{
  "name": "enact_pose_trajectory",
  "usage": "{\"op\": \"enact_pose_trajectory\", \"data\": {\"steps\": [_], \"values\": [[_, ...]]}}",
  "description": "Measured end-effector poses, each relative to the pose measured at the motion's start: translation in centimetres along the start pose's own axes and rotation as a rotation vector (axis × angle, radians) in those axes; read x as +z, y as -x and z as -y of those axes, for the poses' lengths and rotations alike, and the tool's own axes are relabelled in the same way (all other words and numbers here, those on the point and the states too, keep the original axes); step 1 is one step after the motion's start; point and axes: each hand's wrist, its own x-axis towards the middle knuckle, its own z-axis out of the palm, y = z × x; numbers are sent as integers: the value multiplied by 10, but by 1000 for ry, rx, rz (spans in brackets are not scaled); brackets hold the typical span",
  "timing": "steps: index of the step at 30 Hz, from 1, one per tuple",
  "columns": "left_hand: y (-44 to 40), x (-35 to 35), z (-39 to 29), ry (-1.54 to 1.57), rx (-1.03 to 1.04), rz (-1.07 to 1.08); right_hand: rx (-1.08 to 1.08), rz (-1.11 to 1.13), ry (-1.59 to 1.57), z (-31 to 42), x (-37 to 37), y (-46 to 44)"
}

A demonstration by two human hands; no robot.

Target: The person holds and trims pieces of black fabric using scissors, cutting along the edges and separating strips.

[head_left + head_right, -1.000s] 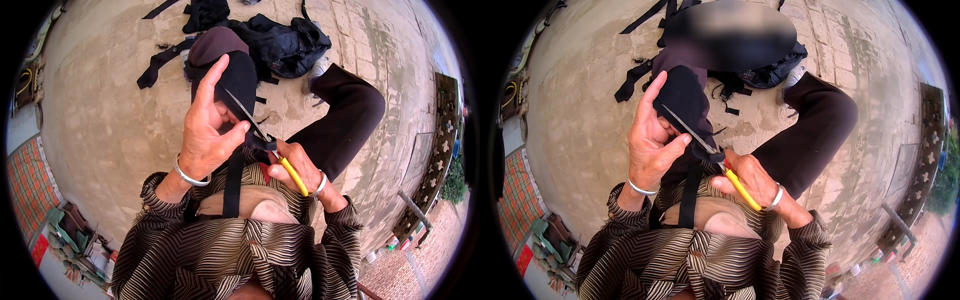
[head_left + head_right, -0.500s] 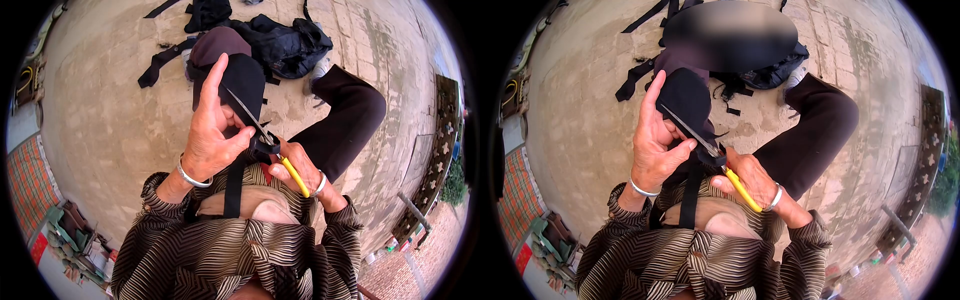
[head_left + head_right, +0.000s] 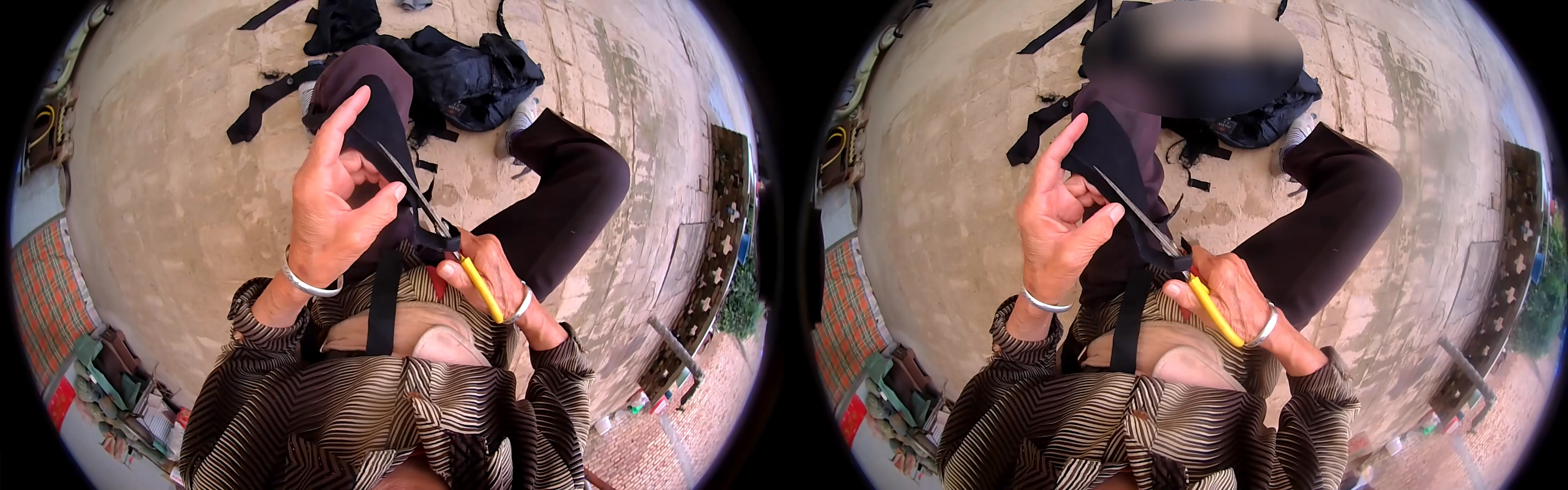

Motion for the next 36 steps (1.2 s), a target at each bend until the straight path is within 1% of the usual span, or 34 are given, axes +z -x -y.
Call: {"op": "enact_pose_trajectory", "data": {"steps": [6, 8, 12, 14, 15, 17, 21, 23, 24, 26, 36], "values": [[0, 3, -2, -83, 40, -38, 61, 11, 99, 4, -2, -1], [0, 3, -1, -98, 15, -35, 5, 2, 179, 2, 0, 0], [0, 3, 2, -90, 7, -70, -8, 14, 154, -2, 0, 1], [0, 4, 0, -37, -10, -47, 13, 144, -8, -3, -4, 1], [0, 4, 0, -37, -11, -48, 13, 145, -8, -4, -4, 0], [0, 4, -1, -23, -13, -45, -61, 132, -183, -4, -4, -2], [2, 5, 2, -6, -50, -9, -12, 166, -196, -4, -6, -3], [3, 6, 3, 17, -69, 2, -42, 170, -96, -6, -6, -4], [3, 6, 3, 17, -70, 1, -42, 171, -97, -6, -5, -4], [3, 6, 2, 20, -53, -4, -60, 109, -13, -6, -3, -4], [3, 5, -1, 44, -70, 5, -14, 58, 53, 2, -2, -5]]}}
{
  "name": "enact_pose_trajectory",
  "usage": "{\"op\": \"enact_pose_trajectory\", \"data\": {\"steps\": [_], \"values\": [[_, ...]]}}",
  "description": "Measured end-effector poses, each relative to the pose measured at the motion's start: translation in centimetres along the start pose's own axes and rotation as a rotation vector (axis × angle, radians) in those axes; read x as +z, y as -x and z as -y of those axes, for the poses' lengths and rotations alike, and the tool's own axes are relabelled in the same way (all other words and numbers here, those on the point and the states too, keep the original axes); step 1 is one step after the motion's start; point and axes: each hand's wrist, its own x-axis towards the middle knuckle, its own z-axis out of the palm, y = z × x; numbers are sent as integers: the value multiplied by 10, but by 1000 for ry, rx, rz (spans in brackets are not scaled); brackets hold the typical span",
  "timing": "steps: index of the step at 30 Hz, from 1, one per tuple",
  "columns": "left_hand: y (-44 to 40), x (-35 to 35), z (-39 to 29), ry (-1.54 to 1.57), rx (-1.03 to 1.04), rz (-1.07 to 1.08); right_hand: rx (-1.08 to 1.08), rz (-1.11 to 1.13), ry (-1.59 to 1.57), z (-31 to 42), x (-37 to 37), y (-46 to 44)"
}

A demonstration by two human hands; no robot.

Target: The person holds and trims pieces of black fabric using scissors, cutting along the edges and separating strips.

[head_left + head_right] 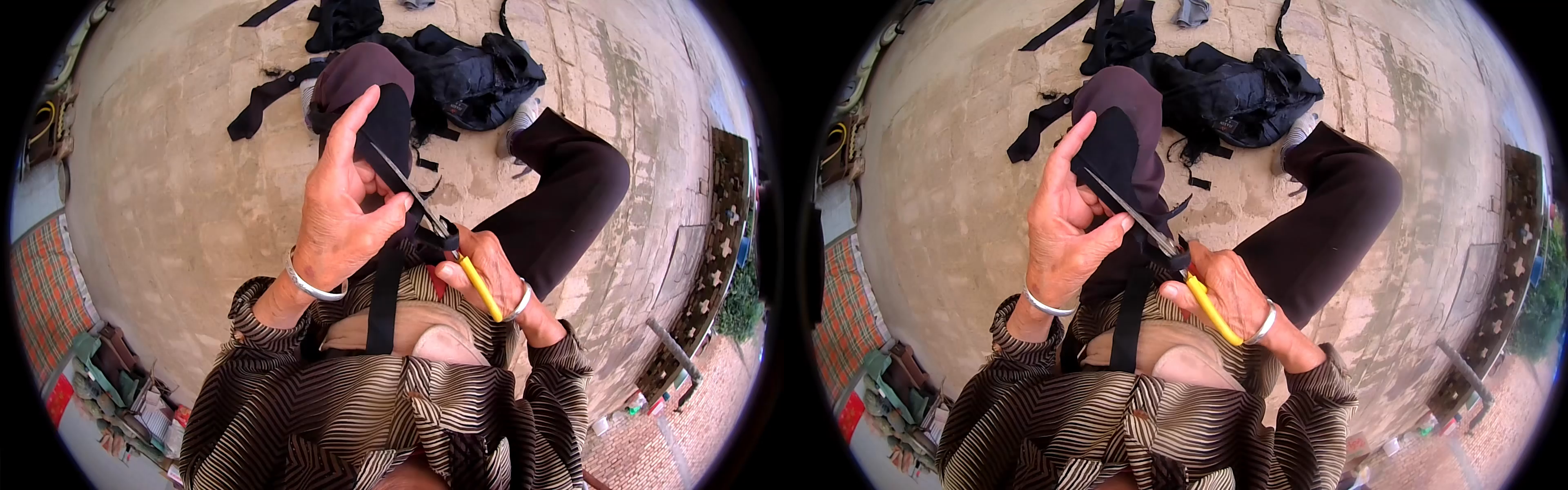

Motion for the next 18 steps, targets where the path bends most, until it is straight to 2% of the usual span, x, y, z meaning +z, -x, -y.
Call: {"op": "enact_pose_trajectory", "data": {"steps": [6, 9, 11, 18], "values": [[1, -1, 0, -53, -8, 18, 42, 19, -126, -2, 0, 3], [0, 0, 2, -18, 36, 9, -35, 60, -165, -4, -1, 1], [3, 1, 1, 11, -14, 51, -60, 68, -222, -5, -1, 0], [3, 1, 3, 47, -31, 66, -50, 26, -100, -5, -1, -3]]}}
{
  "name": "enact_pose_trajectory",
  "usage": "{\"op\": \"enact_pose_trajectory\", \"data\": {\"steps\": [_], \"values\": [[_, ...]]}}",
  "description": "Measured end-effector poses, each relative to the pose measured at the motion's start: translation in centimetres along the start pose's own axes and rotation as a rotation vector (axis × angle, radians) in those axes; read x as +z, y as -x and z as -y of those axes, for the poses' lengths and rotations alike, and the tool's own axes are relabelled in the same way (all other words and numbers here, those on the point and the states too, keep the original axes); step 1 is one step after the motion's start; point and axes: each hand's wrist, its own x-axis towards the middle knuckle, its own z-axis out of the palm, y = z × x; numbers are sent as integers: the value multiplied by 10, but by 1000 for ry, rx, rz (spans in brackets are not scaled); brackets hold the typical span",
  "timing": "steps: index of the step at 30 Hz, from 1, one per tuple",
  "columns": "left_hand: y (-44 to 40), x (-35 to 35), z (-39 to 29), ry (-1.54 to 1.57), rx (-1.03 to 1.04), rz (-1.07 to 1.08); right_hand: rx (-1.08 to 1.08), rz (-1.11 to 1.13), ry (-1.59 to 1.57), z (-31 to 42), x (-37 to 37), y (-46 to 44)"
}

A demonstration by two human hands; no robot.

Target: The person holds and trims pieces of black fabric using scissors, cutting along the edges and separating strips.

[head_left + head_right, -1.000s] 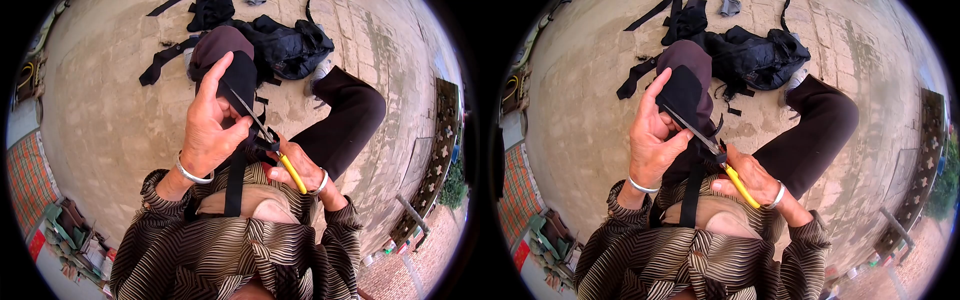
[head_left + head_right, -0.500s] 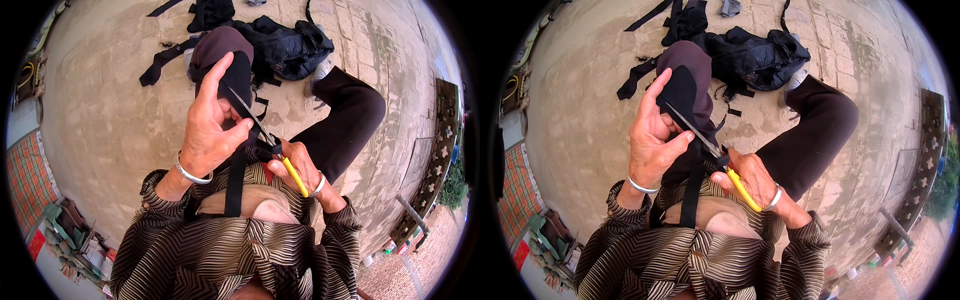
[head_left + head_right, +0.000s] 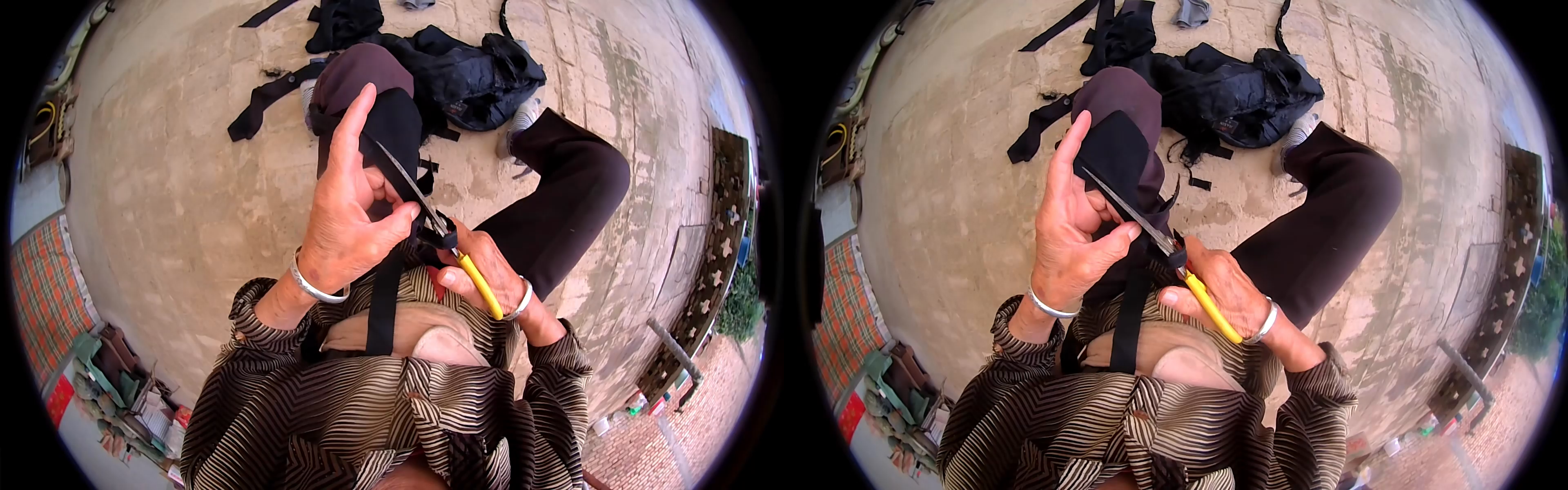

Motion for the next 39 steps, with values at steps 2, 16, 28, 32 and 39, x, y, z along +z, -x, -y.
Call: {"op": "enact_pose_trajectory", "data": {"steps": [2, 16, 28, 32, 39], "values": [[1, 0, -1, -11, -4, -10, 48, -18, -5, 0, 3, 1], [-3, -13, -8, -51, 67, -77, 43, -79, 132, 7, 5, 3], [-5, -13, -6, -133, 123, -143, 37, -78, 180, 8, 4, 3], [-3, -15, -6, -201, 121, -147, 41, -96, 268, 11, 4, 3], [-2, -10, -11, -123, 70, -147, 46, -118, 272, 12, 5, 1]]}}
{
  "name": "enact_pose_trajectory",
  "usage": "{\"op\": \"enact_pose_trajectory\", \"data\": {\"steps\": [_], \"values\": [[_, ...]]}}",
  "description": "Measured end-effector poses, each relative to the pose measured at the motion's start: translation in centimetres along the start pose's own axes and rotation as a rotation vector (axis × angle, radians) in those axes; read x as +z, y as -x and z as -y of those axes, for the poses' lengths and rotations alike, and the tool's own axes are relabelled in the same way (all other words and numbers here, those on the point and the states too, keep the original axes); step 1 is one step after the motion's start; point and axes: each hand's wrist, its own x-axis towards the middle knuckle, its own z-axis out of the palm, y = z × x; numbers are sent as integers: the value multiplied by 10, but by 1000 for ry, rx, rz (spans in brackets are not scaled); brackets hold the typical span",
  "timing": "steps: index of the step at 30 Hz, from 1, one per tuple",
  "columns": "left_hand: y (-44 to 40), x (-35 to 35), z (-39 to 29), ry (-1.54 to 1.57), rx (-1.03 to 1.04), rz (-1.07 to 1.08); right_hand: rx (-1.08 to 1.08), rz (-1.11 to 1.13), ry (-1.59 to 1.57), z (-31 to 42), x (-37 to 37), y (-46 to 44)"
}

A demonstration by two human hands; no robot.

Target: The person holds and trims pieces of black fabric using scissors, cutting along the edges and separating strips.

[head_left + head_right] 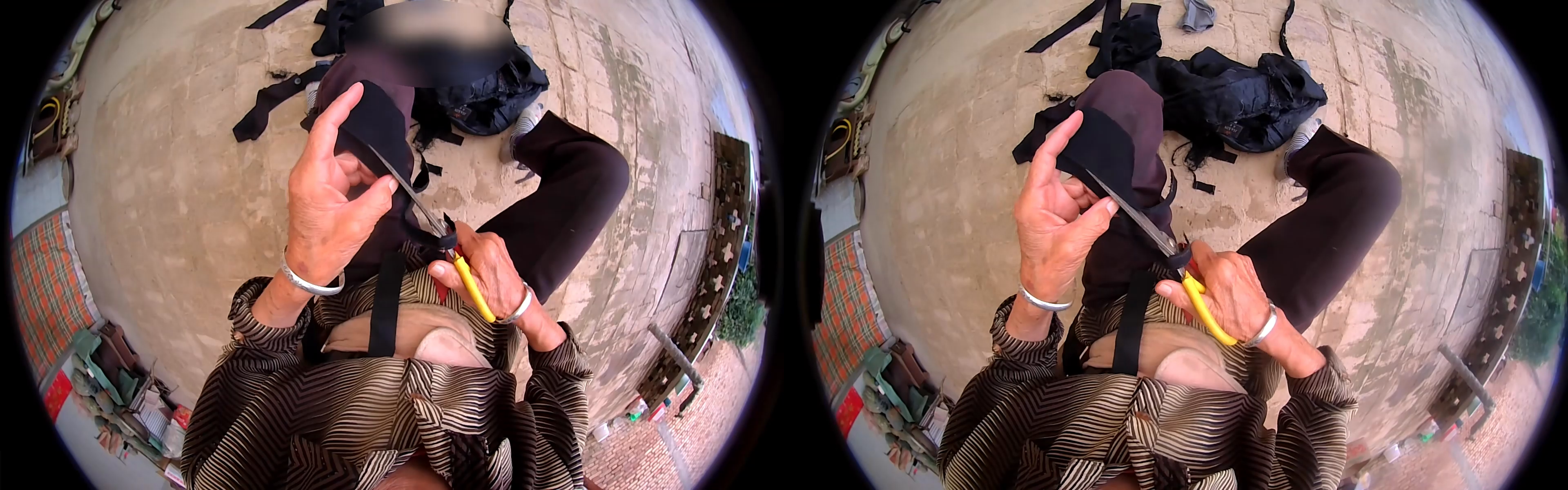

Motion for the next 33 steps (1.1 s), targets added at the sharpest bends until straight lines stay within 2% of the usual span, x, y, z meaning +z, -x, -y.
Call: {"op": "enact_pose_trajectory", "data": {"steps": [3, 5, 6, 8, 11, 27, 30, 33], "values": [[-1, 2, 1, 47, -1, -22, -36, 22, 45, -2, -2, 1], [-2, 1, 1, 53, 21, -17, 37, 175, -133, -3, -4, 1], [-2, 0, 1, 53, 22, -18, 36, 176, -132, -3, -6, 1], [-1, -1, 1, 49, 6, 20, 6, 239, -320, -2, -8, -1], [-2, -3, 1, 26, 9, 34, -43, 271, -351, -15, 0, -1], [-2, -4, -3, 106, -29, 127, -71, 136, -228, -10, 0, -3], [-2, -4, -3, 102, -35, 137, -1, 125, -297, -9, 3, -1], [-2, -3, -6, 123, -55, 130, -16, 91, -190, -7, 3, 0]]}}
